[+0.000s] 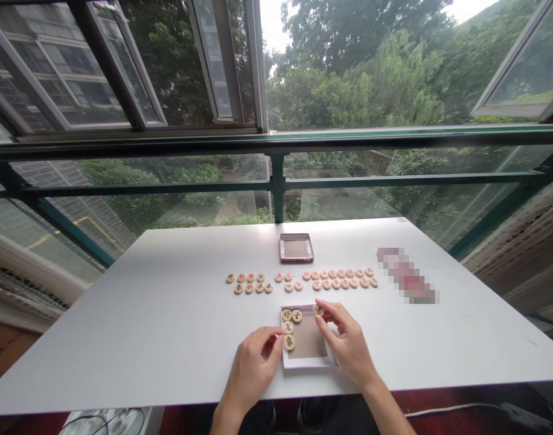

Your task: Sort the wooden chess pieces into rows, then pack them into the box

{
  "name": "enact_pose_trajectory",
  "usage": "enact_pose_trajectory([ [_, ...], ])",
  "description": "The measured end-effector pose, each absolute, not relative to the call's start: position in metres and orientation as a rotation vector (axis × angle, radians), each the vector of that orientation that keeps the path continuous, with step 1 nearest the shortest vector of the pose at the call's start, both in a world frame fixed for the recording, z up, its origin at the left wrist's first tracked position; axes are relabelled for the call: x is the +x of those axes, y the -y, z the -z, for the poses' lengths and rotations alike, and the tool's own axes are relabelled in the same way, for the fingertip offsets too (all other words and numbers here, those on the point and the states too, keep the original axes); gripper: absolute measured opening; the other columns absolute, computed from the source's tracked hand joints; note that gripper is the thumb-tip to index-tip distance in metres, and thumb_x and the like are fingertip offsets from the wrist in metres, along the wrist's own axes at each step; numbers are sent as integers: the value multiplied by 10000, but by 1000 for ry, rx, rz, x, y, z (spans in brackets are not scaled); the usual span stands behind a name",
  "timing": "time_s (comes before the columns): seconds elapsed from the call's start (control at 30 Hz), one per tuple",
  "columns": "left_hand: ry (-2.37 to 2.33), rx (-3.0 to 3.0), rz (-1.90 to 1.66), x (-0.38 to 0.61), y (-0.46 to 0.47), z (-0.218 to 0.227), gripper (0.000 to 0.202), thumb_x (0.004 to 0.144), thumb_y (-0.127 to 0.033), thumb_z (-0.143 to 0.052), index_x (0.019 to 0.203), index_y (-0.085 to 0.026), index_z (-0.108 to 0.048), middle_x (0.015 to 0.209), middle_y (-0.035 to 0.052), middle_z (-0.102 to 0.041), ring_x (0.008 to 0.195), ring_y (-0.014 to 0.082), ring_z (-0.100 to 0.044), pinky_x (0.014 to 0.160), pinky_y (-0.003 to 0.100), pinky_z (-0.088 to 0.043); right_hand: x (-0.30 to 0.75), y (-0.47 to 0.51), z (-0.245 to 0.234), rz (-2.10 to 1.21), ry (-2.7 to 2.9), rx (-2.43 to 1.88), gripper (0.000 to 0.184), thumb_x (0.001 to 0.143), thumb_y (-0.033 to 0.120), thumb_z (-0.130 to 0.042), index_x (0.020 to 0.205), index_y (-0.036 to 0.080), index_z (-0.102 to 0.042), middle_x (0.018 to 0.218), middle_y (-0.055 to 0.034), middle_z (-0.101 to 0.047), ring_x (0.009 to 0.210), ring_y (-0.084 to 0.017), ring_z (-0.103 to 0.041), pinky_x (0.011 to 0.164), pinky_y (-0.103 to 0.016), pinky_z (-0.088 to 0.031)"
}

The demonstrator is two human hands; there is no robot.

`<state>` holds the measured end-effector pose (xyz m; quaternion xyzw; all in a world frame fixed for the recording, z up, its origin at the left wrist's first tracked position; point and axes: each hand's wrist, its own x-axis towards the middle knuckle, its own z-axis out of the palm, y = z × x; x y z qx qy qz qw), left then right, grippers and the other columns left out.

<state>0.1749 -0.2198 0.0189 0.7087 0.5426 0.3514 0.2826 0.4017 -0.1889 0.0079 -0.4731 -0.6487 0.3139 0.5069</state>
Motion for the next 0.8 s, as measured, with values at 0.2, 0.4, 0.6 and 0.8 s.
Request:
enact_pose_trajectory([
  [0.2,-1445,1956,-936,175,221,-18,154,965,-318,-537,998,-268,-679,849,-4,-700,714,155,-617,690,266,-491,401,193,-14,-697,1607,-1116,222,963,300,-588,1166,257,-664,1013,-59,-668,911,-218,-630,848,-371,-530],
  [0.4,-1420,2081,-893,175,222,-21,120,933,-252,-566,906,-253,-683,789,4,-674,713,168,-594,702,286,-482,399,193,-12,-643,1752,-1058,168,975,272,-574,1087,285,-699,936,-47,-695,909,-229,-612,843,-391,-509],
  [0.6,-1427,2072,-876,175,221,-23,115,935,-253,-565,922,-263,-678,797,-4,-673,711,165,-592,695,289,-478,390,212,-24,-648,1961,-1197,199,971,262,-567,1160,282,-627,996,-52,-678,995,-248,-591,905,-422,-475],
  [0.8,-1403,2066,-898,175,222,-22,110,929,-257,-572,934,-265,-682,812,2,-682,719,171,-600,702,296,-481,382,228,-47,-763,2092,-1225,124,980,224,-534,1051,281,-618,976,-15,-679,1006,-225,-587,1011,-458,-393],
])
